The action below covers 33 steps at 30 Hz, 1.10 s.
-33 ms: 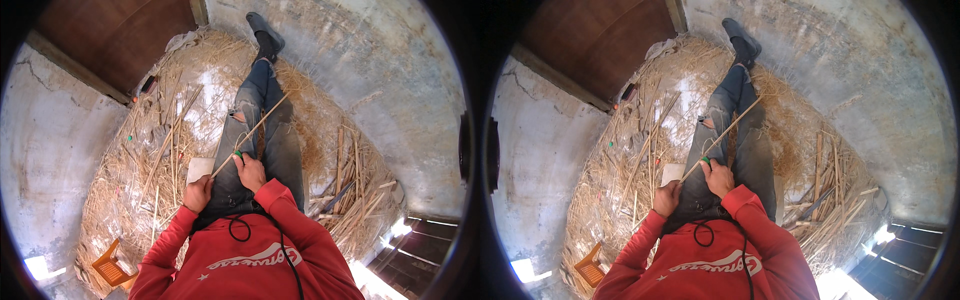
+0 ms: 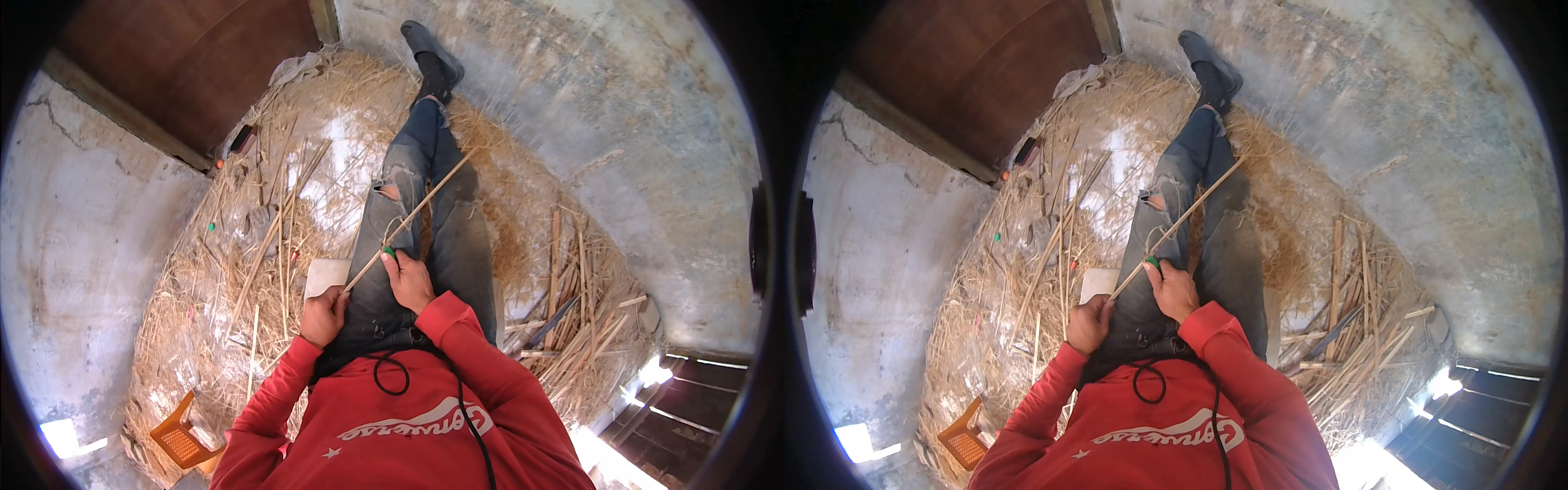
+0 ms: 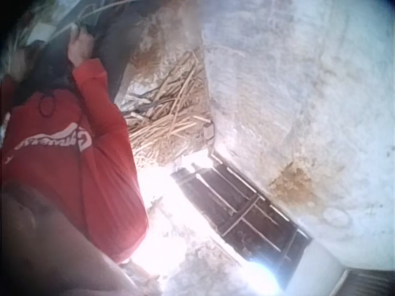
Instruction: The person scrapes a bamboo stick with a utility knife and trims another piece of wood with a larger blade. They handle the bamboo sticks one at a time while sitting on the ground.
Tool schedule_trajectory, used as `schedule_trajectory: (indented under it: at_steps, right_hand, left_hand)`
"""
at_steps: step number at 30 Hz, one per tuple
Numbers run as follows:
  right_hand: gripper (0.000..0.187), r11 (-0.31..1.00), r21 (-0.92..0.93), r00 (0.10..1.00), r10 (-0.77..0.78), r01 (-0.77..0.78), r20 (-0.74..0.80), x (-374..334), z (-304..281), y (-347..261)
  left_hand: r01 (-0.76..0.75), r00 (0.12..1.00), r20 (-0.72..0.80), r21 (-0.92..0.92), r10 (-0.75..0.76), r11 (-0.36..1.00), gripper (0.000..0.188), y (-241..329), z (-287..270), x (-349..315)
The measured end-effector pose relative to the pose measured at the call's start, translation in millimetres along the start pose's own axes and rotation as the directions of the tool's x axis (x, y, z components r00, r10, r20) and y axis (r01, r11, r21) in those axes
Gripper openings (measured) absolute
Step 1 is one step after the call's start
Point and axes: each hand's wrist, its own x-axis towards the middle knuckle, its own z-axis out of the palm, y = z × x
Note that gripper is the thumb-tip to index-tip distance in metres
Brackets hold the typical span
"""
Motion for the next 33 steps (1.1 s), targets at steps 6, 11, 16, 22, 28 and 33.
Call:
schedule_trajectory:
  at_steps: [6,11,16,22,28,33]
  right_hand:
    - [0.040,0.950,0.306,0.997,-0.073,0.066,0.012,2.5,-1.8,14.0]
    - [0.047,0.993,-0.099,0.991,-0.052,0.065,0.124,-1.6,-21.6,-7.0]
    - [0.052,0.946,-0.322,0.989,0.086,-0.044,0.118,-5.2,-21.5,-24.4]
    - [0.050,0.969,-0.246,0.999,0.026,-0.014,0.048,-10.7,-5.7,-11.5]
    - [0.048,0.967,0.248,0.996,-0.075,0.063,0.039,-4.6,-4.1,12.0]
    - [0.049,0.908,0.412,0.975,-0.011,-0.083,0.221,1.1,-10.2,27.8]
  left_hand:
    - [0.104,0.989,0.136,-0.369,-0.056,0.924,0.017,-28.9,12.3,9.6]
    - [0.013,0.999,0.045,-0.088,-0.009,0.996,0.014,-17.2,5.1,7.1]
    - [-0.162,0.976,-0.101,0.251,0.192,0.954,0.015,-4.3,3.6,-5.2]
    - [-0.114,0.986,-0.089,0.255,0.141,0.960,0.014,-5.7,4.6,-16.8]
    - [0.037,0.999,0.014,-0.157,-0.036,0.987,0.014,-18.2,10.4,-7.9]
    - [0.103,0.986,0.156,-0.339,-0.053,0.935,0.018,-37.6,12.2,5.8]
